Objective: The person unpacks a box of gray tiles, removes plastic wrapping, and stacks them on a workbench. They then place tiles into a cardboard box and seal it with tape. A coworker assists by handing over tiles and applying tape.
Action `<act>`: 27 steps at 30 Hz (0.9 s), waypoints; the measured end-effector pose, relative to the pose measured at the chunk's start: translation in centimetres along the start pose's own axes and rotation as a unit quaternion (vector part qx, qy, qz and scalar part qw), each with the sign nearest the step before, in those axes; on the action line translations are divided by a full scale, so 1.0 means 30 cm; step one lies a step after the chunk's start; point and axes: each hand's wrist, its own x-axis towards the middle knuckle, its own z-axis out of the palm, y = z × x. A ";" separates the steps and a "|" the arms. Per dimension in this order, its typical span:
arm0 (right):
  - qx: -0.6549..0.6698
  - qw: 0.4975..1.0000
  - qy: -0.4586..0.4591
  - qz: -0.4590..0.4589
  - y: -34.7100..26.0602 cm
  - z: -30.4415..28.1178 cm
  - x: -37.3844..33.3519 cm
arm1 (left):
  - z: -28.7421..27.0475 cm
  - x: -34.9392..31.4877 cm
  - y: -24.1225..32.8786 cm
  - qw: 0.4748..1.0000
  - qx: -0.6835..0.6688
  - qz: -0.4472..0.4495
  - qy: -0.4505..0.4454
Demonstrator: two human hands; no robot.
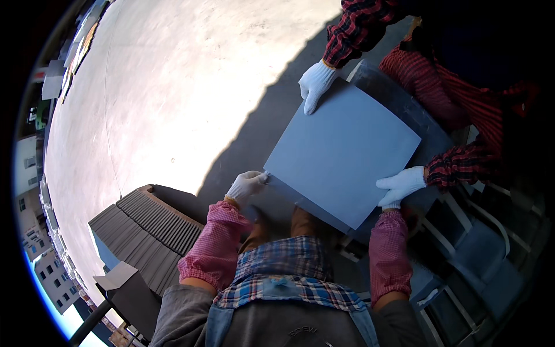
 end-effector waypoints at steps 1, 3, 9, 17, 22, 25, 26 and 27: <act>0.025 0.999 -0.010 0.020 -0.029 -0.019 0.015 | 0.001 0.011 0.005 0.999 -0.038 -0.020 -0.021; 0.075 0.995 -0.032 0.056 -0.095 -0.053 0.022 | -0.020 0.062 -0.048 0.980 -0.169 -0.001 -0.104; 0.183 0.980 -0.027 0.080 -0.243 -0.080 -0.058 | -0.019 0.126 -0.110 0.925 -0.338 -0.035 -0.172; 0.315 0.935 0.159 -0.032 -0.219 -0.125 -0.351 | 0.091 -0.191 0.132 0.958 -0.281 -0.057 -0.009; 0.276 0.949 0.151 -0.002 -0.172 -0.086 -0.537 | 0.019 0.124 -0.157 0.770 -0.488 0.002 -0.411; 0.291 0.949 0.122 -0.015 -0.010 -0.064 -0.595 | 0.071 -0.029 -0.021 0.972 -0.224 -0.036 -0.054; 0.284 0.951 0.122 -0.010 -0.020 -0.019 -0.652 | 0.062 -0.026 -0.042 0.983 -0.168 0.002 -0.071; 0.290 0.950 0.115 -0.010 0.023 0.007 -0.678 | 0.042 0.002 -0.088 0.987 -0.135 0.035 -0.078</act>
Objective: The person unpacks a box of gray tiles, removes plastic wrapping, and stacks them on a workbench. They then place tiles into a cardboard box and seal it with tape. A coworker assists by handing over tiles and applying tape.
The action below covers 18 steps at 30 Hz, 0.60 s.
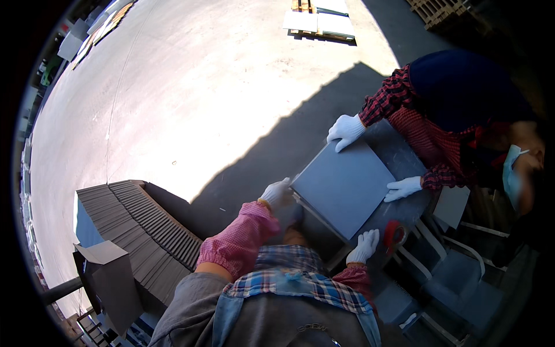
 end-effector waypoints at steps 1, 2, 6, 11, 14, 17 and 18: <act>-0.011 1.000 0.000 0.025 0.057 -0.013 -0.025 | -0.042 0.006 -0.040 0.999 0.030 0.031 -0.005; -0.031 0.999 -0.021 0.024 0.069 0.004 -0.075 | -0.117 0.040 -0.124 0.998 0.030 0.060 0.009; -0.121 0.990 -0.017 -0.068 0.204 -0.110 -0.207 | 0.001 -0.163 0.046 0.995 -0.017 -0.048 0.090; -0.155 0.983 0.023 -0.093 0.206 -0.191 -0.352 | -0.231 -0.082 -0.131 0.997 0.043 -0.056 0.023; -0.161 0.979 0.093 -0.088 0.254 -0.273 -0.456 | -0.456 0.012 -0.233 0.987 0.121 -0.105 0.023; -0.231 0.954 0.171 -0.088 0.286 -0.428 -0.599 | -0.488 -0.002 -0.286 0.955 0.257 -0.142 0.032; -0.222 0.955 0.186 -0.067 0.293 -0.460 -0.646 | -0.511 -0.004 -0.295 0.949 0.279 -0.149 0.021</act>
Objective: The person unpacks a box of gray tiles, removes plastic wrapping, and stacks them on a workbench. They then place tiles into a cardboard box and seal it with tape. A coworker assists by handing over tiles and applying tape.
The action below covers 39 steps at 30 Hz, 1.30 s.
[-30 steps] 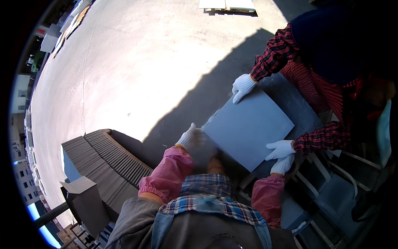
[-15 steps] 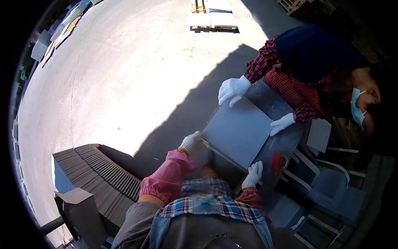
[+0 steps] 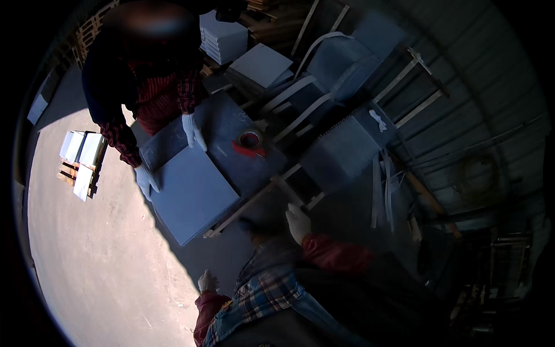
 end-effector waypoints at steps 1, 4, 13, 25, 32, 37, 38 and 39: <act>0.004 1.000 0.007 0.023 0.017 -0.054 -0.027 | -0.010 0.009 -0.020 1.000 0.021 -0.004 -0.008; 0.013 0.997 0.041 0.070 0.157 -0.128 -0.062 | -0.063 0.012 -0.023 0.997 0.038 0.009 -0.069; 0.015 0.986 0.034 0.165 0.317 -0.303 0.011 | 0.226 -0.128 0.050 0.966 0.243 0.073 -0.040; -0.023 0.977 0.018 0.211 0.259 -0.841 0.372 | 0.758 -0.153 -0.070 0.898 0.410 0.126 -0.094; 0.030 0.975 0.006 0.220 0.779 -0.988 0.546 | 1.346 -0.409 -0.071 0.877 0.427 0.173 -0.136; 0.085 0.972 0.002 0.219 0.950 -1.002 0.639 | 1.443 -0.454 -0.097 0.869 0.449 0.147 -0.148; 0.098 0.971 0.006 0.220 0.981 -0.995 0.649 | 1.435 -0.438 -0.101 0.867 0.457 0.136 -0.142; 0.104 0.970 0.006 0.220 0.990 -0.987 0.659 | 1.412 -0.424 -0.111 0.867 0.463 0.124 -0.134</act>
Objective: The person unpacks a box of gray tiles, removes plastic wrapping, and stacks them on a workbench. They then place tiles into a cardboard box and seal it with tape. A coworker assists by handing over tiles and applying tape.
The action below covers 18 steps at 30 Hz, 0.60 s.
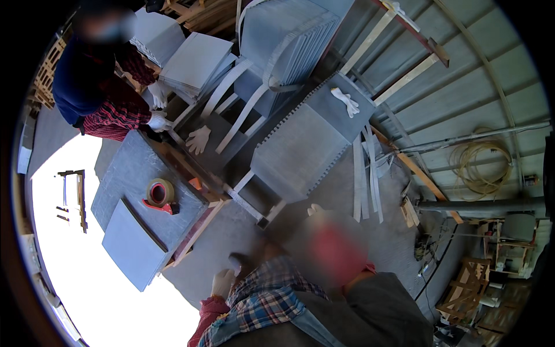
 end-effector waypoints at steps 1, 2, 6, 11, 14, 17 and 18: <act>0.002 1.000 -0.005 0.001 0.003 0.006 0.016 | -0.011 0.006 -0.039 1.000 0.004 -0.015 0.001; 0.000 1.000 -0.015 0.001 -0.009 0.021 0.023 | -0.032 0.017 -0.115 0.999 0.039 -0.018 -0.001; -0.021 0.999 -0.043 -0.007 -0.092 0.043 0.026 | -0.082 0.001 -0.228 0.993 0.008 -0.105 0.043; -0.035 0.997 -0.065 -0.023 -0.217 0.044 -0.026 | -0.116 0.007 -0.247 0.987 -0.061 -0.142 0.034; -0.027 0.998 -0.051 -0.005 -0.182 0.030 0.047 | -0.095 0.054 -0.240 0.993 -0.026 -0.116 -0.002; -0.009 0.998 0.007 0.055 -0.085 -0.073 0.169 | -0.039 0.109 -0.052 0.997 0.021 -0.077 -0.017; -0.024 0.998 0.023 0.061 -0.105 -0.094 0.195 | -0.015 0.121 0.019 0.999 0.024 -0.046 -0.011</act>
